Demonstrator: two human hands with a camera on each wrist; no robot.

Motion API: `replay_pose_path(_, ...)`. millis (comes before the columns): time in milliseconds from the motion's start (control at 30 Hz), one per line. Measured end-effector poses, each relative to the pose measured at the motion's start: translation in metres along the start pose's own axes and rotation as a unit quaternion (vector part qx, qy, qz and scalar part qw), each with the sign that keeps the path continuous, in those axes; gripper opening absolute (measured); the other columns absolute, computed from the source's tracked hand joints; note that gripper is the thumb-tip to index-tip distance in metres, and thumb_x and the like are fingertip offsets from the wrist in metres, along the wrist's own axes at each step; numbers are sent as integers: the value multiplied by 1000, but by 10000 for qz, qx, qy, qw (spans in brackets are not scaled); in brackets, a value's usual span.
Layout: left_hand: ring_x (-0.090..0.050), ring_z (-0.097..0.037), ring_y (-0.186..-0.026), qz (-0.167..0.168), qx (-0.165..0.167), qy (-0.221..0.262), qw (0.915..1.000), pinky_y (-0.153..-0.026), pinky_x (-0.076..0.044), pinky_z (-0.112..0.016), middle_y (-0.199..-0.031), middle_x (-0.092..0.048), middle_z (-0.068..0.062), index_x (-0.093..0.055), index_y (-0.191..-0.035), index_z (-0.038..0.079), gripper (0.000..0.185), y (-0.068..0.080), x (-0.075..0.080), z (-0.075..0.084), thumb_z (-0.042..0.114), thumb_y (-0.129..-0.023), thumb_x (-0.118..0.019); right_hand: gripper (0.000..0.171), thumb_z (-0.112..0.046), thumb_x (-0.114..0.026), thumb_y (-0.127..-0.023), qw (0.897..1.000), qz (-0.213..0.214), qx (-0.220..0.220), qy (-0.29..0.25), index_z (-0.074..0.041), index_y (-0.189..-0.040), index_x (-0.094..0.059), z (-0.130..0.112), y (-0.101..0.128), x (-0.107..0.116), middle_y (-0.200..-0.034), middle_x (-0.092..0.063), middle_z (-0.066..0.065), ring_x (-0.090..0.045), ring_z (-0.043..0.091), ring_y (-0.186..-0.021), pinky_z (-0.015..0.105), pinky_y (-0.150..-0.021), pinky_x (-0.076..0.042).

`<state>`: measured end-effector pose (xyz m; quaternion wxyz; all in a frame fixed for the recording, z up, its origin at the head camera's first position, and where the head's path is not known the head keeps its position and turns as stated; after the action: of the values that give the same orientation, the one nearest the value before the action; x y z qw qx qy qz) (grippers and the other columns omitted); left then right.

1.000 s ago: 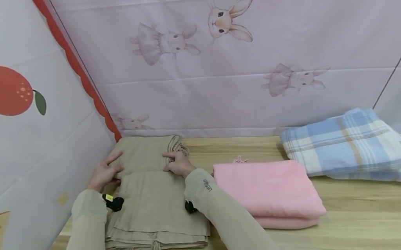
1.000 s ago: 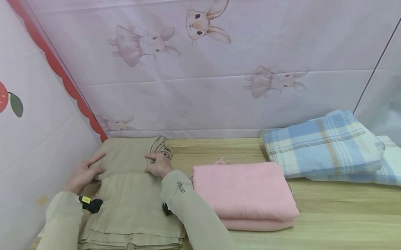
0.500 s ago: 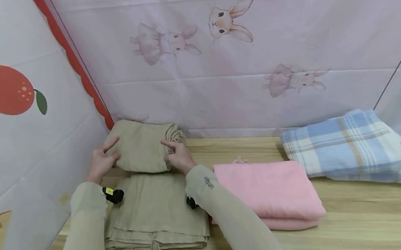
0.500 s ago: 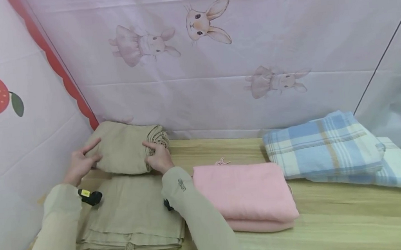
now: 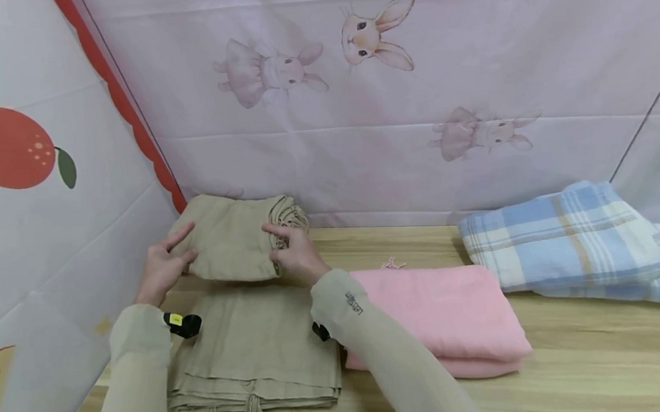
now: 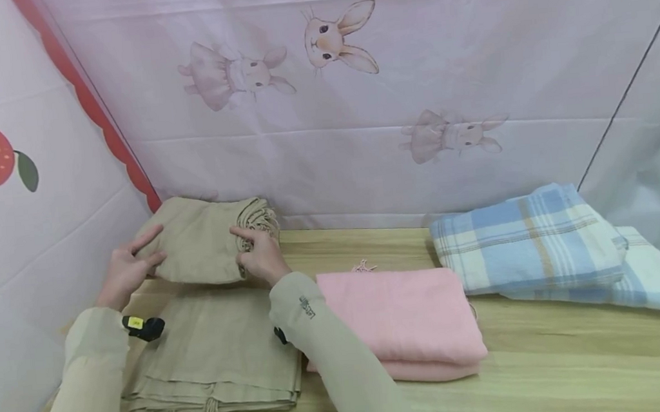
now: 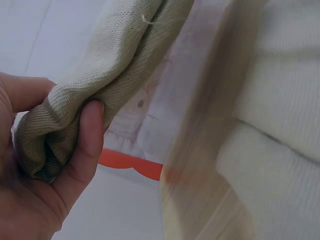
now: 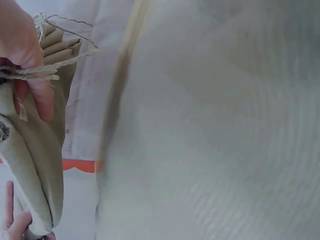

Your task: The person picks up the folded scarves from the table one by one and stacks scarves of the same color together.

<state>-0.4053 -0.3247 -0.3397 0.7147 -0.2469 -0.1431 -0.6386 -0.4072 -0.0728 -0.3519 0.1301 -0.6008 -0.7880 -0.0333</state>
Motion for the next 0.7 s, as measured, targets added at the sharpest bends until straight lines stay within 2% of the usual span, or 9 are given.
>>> replay_pose_path(67,-24,-28,-146,18,-83,53,10000,-91,-41,-16,-161,-31,-13,-40,-154,12,60,3,0,3,11,-99,-63,64,12,-63,-88,10000,-30,25,-16,-16,-145,-58,-3,3,1,-155,-46,6,-37,7,-49,19,-42,-34)
replay_pose_path(133,-27,-27,-145,33,-182,109,9998,-78,-46,-12,-160,-32,-14,-41,-154,12,59,6,0,6,12,-99,-64,63,12,-63,-88,10000,-39,63,36,-15,-145,-58,-6,6,3,-155,-46,7,-31,7,-45,19,-42,-33)
replay_pose_path(400,-25,-25,-145,-69,-216,107,9997,-84,-44,-10,-161,-31,-12,-40,-155,17,60,19,3,14,16,-101,-64,60,8,-63,-93,9992,-226,193,282,-18,-147,-57,-21,17,6,-158,-42,7,-30,7,-42,21,-42,-33)
replay_pose_path(467,-24,-26,-146,-104,-210,125,9996,-94,-45,-18,-161,-29,-14,-40,-155,17,60,20,2,17,16,-101,-64,60,9,-63,-93,9988,-222,302,326,-17,-147,-57,-24,20,8,-157,-43,6,-30,7,-43,20,-43,-33)
replay_pose_path(533,-20,-28,-148,-131,-235,85,9996,-110,-35,-28,-161,-28,-14,-40,-155,16,60,22,1,21,16,-101,-64,60,10,-62,-92,9985,-217,374,343,-15,-146,-57,-26,24,10,-156,-45,5,-33,10,-47,20,-43,-33)
replay_pose_path(567,-19,-29,-149,-138,-255,72,9996,-115,-29,-34,-161,-28,-14,-40,-155,16,60,23,0,22,16,-101,-64,60,10,-62,-92,9984,-206,382,367,-15,-146,-57,-26,26,11,-155,-45,4,-40,9,-54,20,-43,-34)
replay_pose_path(633,-19,-30,-149,-139,-321,127,9993,-118,-23,-49,-161,-29,-14,-41,-155,14,59,24,-2,25,14,-100,-64,60,10,-63,-92,9982,-194,377,416,-16,-146,-57,-26,29,13,-155,-46,1,-52,11,-72,20,-44,-34)
replay_pose_path(667,-19,-31,-149,-127,-365,135,9992,-118,-21,-53,-161,-29,-14,-41,-155,13,59,25,-2,27,13,-100,-64,61,10,-63,-92,9982,-194,363,435,-17,-146,-57,-26,30,13,-155,-46,0,-55,12,-83,20,-44,-35)
replay_pose_path(700,-19,-31,-149,-105,-390,118,9991,-118,-21,-53,-160,-30,-14,-41,-154,12,59,26,-2,28,13,-100,-64,61,9,-63,-92,9982,-206,342,440,-17,-146,-57,-26,32,14,-155,-45,0,-55,15,-87,20,-44,-35)
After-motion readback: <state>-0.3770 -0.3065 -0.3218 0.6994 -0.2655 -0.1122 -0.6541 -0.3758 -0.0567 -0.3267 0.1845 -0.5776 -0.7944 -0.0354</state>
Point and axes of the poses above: each hand's wrist, its own y-axis away from the middle knuckle, its own x-axis out of the back of the hand, z = x × y, the point moved 10 cm from there along -y, towards the middle knuckle
